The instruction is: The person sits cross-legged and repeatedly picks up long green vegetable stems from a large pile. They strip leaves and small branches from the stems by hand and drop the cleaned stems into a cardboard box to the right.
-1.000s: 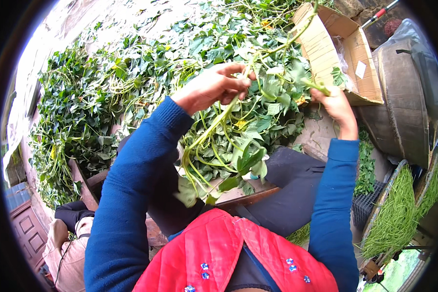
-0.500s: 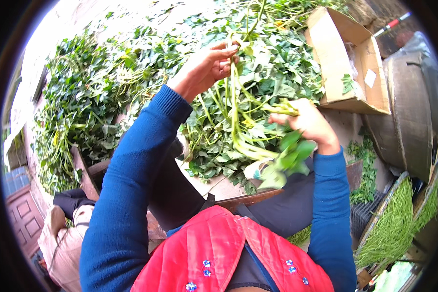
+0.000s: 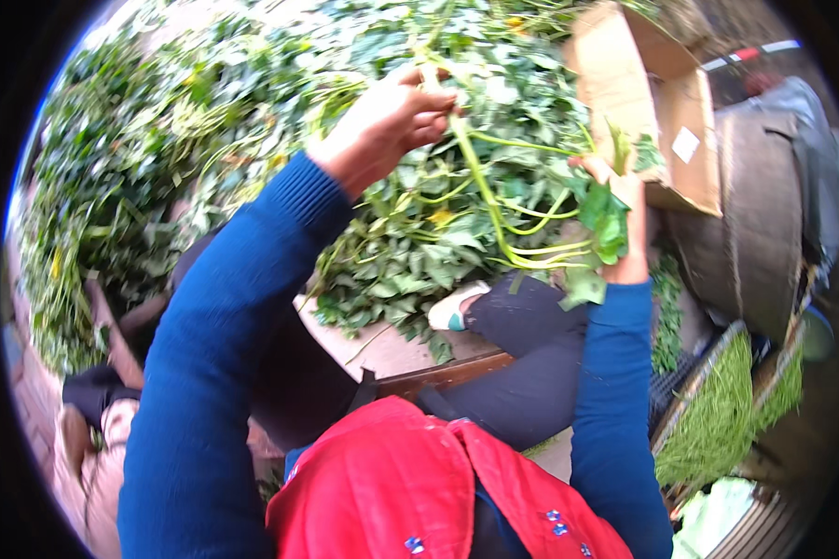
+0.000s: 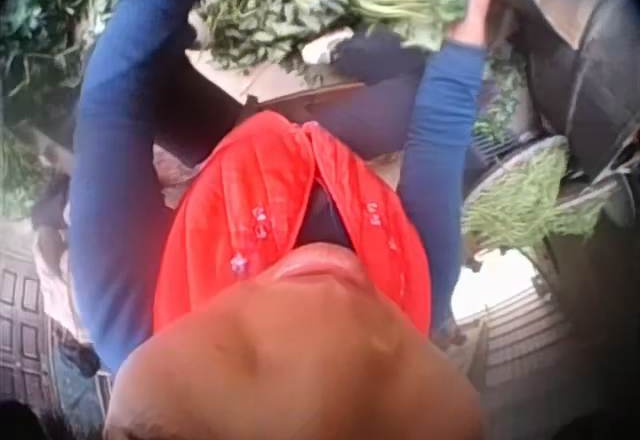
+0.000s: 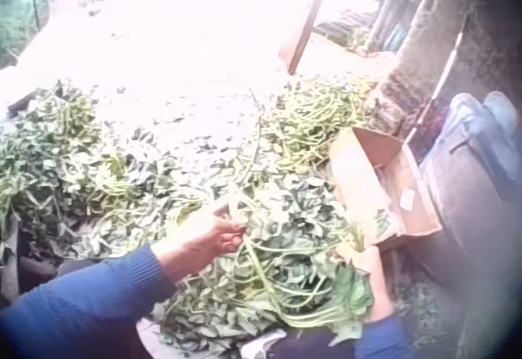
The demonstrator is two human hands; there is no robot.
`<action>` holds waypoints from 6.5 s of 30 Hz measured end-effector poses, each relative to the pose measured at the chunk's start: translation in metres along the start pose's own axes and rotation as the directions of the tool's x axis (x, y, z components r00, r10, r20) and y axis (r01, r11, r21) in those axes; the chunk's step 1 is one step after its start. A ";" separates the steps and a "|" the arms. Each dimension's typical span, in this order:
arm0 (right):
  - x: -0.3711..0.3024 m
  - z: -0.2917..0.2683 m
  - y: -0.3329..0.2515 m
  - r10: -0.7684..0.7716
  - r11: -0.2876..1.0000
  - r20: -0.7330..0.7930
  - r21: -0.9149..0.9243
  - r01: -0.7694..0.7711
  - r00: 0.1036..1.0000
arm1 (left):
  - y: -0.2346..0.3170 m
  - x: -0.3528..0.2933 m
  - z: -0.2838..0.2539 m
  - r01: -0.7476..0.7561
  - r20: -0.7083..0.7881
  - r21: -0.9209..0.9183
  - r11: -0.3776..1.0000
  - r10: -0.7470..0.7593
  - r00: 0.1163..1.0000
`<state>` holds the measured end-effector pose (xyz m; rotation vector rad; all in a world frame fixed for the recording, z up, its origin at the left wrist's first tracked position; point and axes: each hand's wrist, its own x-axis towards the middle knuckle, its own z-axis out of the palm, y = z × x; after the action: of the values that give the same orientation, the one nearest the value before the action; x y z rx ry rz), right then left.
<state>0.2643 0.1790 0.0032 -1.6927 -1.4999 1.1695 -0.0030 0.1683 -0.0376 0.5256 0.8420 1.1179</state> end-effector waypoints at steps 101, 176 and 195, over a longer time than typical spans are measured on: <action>0.008 0.039 0.010 -0.621 0.602 0.327 -0.384 0.700 0.713 | -0.007 -0.011 0.027 0.070 0.170 0.543 0.837 -0.191 0.967; -0.306 -0.224 0.149 0.054 0.353 -0.625 -0.717 -0.601 0.779 | -0.029 -0.092 0.020 0.050 0.134 0.394 0.918 -0.111 0.985; -0.190 0.111 0.005 -0.690 0.718 -0.094 0.035 0.695 0.718 | -0.067 -0.158 0.022 0.132 0.026 -0.255 0.958 -0.129 0.991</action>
<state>0.1715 -0.0205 -0.0065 -0.9386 -1.7911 0.7137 0.0223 -0.0027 -0.0238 0.2561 0.7005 1.0818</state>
